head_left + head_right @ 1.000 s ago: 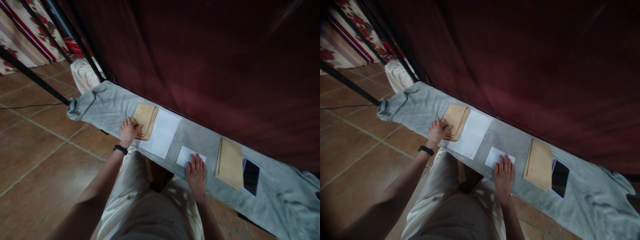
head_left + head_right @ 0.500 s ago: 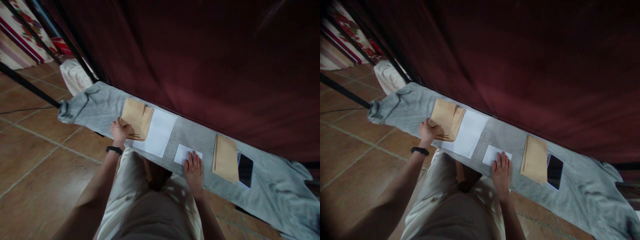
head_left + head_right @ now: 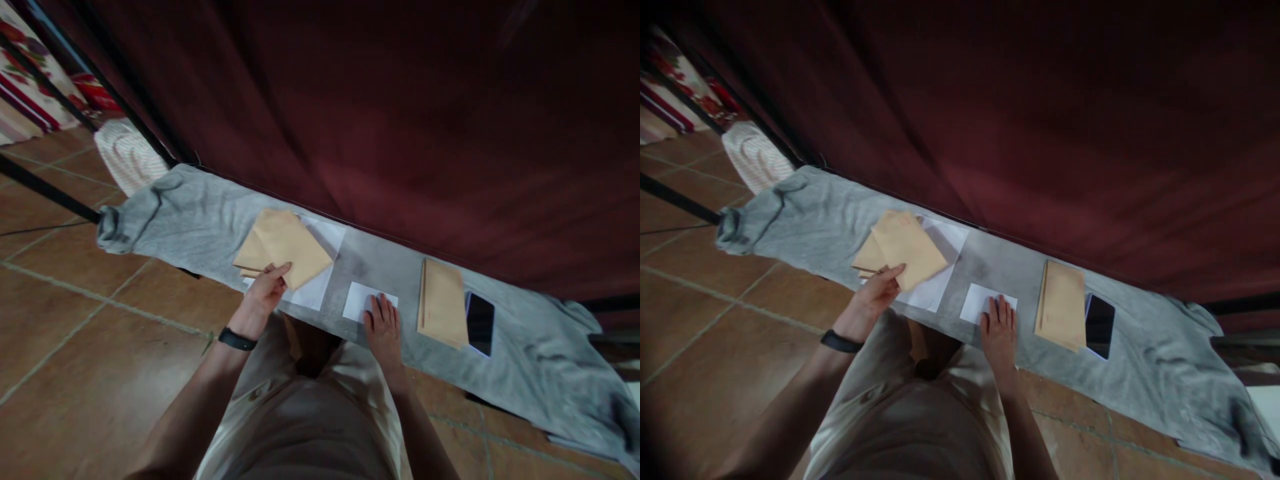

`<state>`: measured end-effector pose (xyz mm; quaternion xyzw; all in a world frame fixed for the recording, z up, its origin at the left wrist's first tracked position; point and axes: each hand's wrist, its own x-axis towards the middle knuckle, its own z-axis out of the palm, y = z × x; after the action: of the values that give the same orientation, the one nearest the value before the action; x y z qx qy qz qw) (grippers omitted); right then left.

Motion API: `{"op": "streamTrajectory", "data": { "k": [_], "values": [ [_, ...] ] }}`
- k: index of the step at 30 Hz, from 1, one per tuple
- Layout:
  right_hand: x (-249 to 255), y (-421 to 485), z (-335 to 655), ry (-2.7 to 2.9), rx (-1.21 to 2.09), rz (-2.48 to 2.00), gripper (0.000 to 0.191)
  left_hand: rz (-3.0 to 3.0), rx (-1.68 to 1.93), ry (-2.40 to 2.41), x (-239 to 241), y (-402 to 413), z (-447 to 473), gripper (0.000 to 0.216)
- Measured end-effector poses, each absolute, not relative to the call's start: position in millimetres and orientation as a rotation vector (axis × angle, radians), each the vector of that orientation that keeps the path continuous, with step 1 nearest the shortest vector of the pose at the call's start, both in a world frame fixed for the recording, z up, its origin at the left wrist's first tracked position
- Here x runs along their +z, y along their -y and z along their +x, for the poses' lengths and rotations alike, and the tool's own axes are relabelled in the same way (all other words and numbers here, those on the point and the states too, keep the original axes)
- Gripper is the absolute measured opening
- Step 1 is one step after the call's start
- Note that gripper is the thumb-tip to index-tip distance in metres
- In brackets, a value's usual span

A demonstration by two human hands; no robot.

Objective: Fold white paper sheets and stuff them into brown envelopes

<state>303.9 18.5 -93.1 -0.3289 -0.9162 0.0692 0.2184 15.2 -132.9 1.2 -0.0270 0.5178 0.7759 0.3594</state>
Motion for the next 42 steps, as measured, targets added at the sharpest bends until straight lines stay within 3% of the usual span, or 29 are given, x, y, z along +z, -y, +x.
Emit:
{"op": "streamTrajectory", "data": {
  "k": [4,11,14,21,32,37,40,41,42],
  "values": [
    [-78.2,-17.4,298.1,2.417,0.528,-0.93,0.048,-0.026,1.906,-1.246,-16.6,114.0,70.8,0.032],
    [-47.3,-5.9,268.3,1.774,1.673,-1.004,0.056,0.001,1.83,-1.261,-28.8,99.4,116.9,0.036],
    [-41.2,-2.1,259.4,1.532,1.916,-0.97,0.052,-0.021,1.804,-1.274,-26.5,97.7,123.3,0.036],
    [-28.2,-0.9,257.9,1.344,2.011,-1.052,0.041,-0.146,1.821,-1.25,-21.3,101.6,130.1,0.039],
    [-36.1,-12.6,258.0,1.524,1.938,-1.011,0.036,-0.136,1.579,-1.219,-22.7,109.1,139.6,0.04],
    [-44.5,-19.5,259.4,1.663,1.72,-0.989,0.032,0.409,1.256,-1.363,-22.2,124.3,149.9,0.038],
    [-47.3,-22.1,261.0,1.688,1.658,-0.964,0.032,0.971,1.185,-1.65,-10.1,125.4,144.5,0.026],
    [-48.3,-22.6,261.7,1.69,1.651,-0.947,0.032,1.184,1.158,-1.775,-4.8,123.1,139.2,0.026],
    [-49.4,-23.0,262.4,1.688,1.653,-0.93,0.033,1.405,1.105,-1.893,0.1,119.5,132.3,0.04]
  ]
}}
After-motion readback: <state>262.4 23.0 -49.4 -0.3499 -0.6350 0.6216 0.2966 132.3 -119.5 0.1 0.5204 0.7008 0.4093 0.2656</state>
